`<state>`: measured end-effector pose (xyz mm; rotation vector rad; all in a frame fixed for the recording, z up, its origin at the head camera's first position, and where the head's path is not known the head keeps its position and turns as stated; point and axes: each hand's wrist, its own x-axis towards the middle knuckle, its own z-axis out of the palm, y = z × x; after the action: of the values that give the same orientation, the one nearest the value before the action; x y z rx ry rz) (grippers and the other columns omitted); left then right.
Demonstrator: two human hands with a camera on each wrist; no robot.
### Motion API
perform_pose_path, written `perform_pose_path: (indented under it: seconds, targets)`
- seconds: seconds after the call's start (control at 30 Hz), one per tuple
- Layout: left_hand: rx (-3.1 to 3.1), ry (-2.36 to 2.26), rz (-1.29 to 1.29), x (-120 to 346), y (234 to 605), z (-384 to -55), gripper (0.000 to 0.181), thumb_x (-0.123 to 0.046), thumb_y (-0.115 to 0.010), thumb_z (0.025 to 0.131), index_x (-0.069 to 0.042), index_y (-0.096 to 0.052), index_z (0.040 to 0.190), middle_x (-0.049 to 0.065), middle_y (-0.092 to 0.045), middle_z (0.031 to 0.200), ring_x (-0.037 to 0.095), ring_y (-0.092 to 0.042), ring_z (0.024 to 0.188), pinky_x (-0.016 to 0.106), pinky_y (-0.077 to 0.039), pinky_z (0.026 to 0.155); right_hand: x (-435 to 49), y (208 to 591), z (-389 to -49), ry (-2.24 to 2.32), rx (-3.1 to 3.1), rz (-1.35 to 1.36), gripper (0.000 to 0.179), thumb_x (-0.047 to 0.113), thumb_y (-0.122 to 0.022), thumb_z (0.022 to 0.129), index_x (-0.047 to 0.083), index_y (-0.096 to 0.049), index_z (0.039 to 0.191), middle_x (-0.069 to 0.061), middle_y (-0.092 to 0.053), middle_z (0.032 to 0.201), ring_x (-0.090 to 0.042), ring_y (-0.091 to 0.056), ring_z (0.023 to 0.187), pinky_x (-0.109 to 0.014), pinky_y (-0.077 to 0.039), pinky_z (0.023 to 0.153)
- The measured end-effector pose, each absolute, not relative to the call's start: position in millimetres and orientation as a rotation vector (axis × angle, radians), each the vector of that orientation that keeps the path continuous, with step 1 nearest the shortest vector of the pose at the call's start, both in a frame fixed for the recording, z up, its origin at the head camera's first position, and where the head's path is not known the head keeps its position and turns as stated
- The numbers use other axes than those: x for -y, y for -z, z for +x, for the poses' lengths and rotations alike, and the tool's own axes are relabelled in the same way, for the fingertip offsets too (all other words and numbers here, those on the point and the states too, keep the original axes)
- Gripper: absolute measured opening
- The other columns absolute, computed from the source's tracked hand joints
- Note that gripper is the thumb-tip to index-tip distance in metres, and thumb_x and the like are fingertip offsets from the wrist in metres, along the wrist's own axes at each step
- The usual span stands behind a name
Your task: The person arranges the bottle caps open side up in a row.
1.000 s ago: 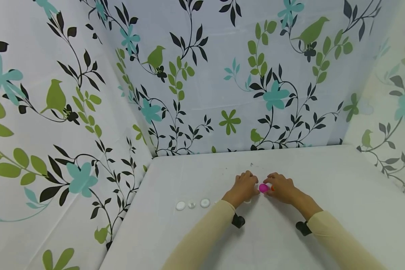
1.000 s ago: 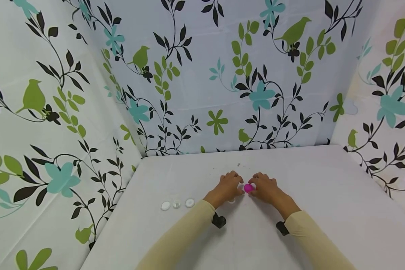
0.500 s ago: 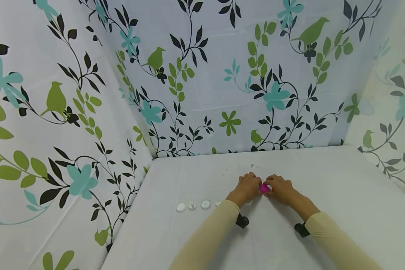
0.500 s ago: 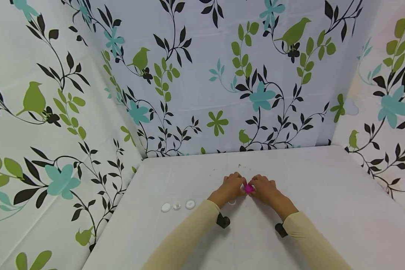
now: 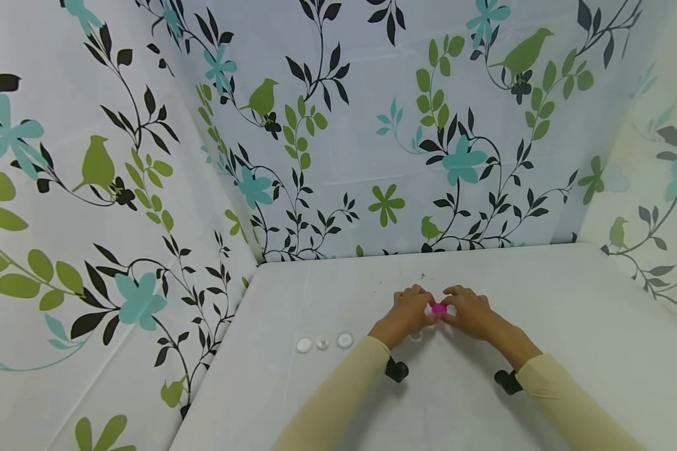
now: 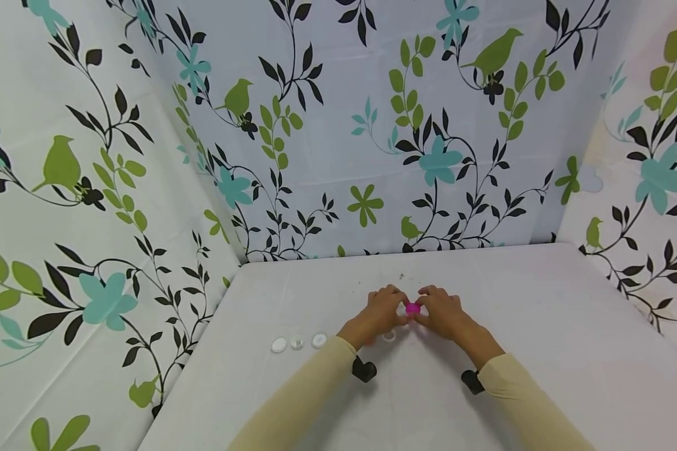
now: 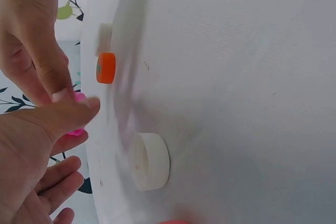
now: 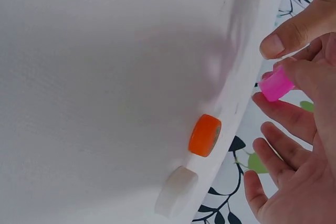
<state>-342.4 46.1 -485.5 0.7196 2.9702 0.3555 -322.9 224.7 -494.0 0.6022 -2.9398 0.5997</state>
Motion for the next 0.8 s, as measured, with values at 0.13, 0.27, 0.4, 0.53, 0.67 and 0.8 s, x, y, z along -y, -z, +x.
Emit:
perform_pose_path:
  seconds: [0.13, 0.27, 0.4, 0.53, 0.67, 0.8]
  targets:
    - [-2.978, -0.417, 0.729, -43, 485, -339, 0.037, -0.045, -0.08, 0.094, -0.023, -0.071, 0.123, -0.002, -0.06, 0.139, 0.015, -0.053, 0.131, 0.04, -0.037, 0.112, -220, 489, -318, -0.669, 2.949, 0.587, 0.026, 0.031, -0.072, 0.1, 0.006, -0.08, 0.106, -0.026, -0.061, 0.14, -0.05, -0.055, 0.131, -0.071, -0.045, 0.094]
    - [-2.998, -0.451, 0.756, -40, 488, -336, 0.039, -0.048, -0.077, 0.095, -0.021, -0.07, 0.123, -0.003, -0.06, 0.138, 0.014, -0.054, 0.129, 0.039, -0.037, 0.111, -215, 485, -313, -0.756, 2.982, 0.565, 0.03, 0.03, -0.067, 0.103, 0.003, -0.081, 0.105, -0.026, -0.059, 0.142, -0.05, -0.051, 0.134, -0.073, -0.041, 0.097]
    - [-3.017, -0.457, 0.808, -36, 491, -333, 0.037, -0.047, -0.075, 0.097, -0.02, -0.07, 0.123, -0.003, -0.061, 0.135, 0.015, -0.055, 0.126, 0.039, -0.039, 0.11, -214, 484, -307, -0.871, 2.999, 0.523, 0.035, 0.031, -0.065, 0.103, -0.001, -0.08, 0.108, -0.026, -0.057, 0.144, -0.049, -0.048, 0.137, -0.073, -0.037, 0.1]
    - [-3.012, -0.415, 0.881, -33, 494, -328, 0.031, -0.044, -0.076, 0.098, -0.022, -0.069, 0.119, -0.004, -0.06, 0.134, 0.014, -0.056, 0.125, 0.037, -0.04, 0.109, -218, 488, -301, -0.921, 2.965, 0.533, 0.032, 0.031, -0.067, 0.103, 0.004, -0.077, 0.116, -0.026, -0.057, 0.143, -0.049, -0.049, 0.136, -0.074, -0.038, 0.102]
    - [-2.995, -0.325, 0.928, -31, 496, -323, 0.031, -0.044, -0.076, 0.098, -0.023, -0.068, 0.118, -0.004, -0.059, 0.135, 0.014, -0.056, 0.124, 0.036, -0.041, 0.109, -223, 491, -294, -0.882, 2.932, 0.617, 0.027, 0.028, -0.072, 0.101, 0.012, -0.075, 0.122, -0.026, -0.058, 0.142, -0.051, -0.052, 0.135, -0.079, -0.04, 0.102]
    - [-2.986, -0.294, 0.932, -30, 498, -319, 0.034, -0.047, -0.077, 0.096, -0.022, -0.07, 0.117, -0.003, -0.059, 0.136, 0.014, -0.056, 0.124, 0.035, -0.041, 0.108, -226, 492, -289, -0.837, 2.918, 0.68, 0.022, 0.024, -0.075, 0.099, 0.013, -0.076, 0.119, -0.026, -0.06, 0.14, -0.052, -0.053, 0.133, -0.08, -0.04, 0.098]
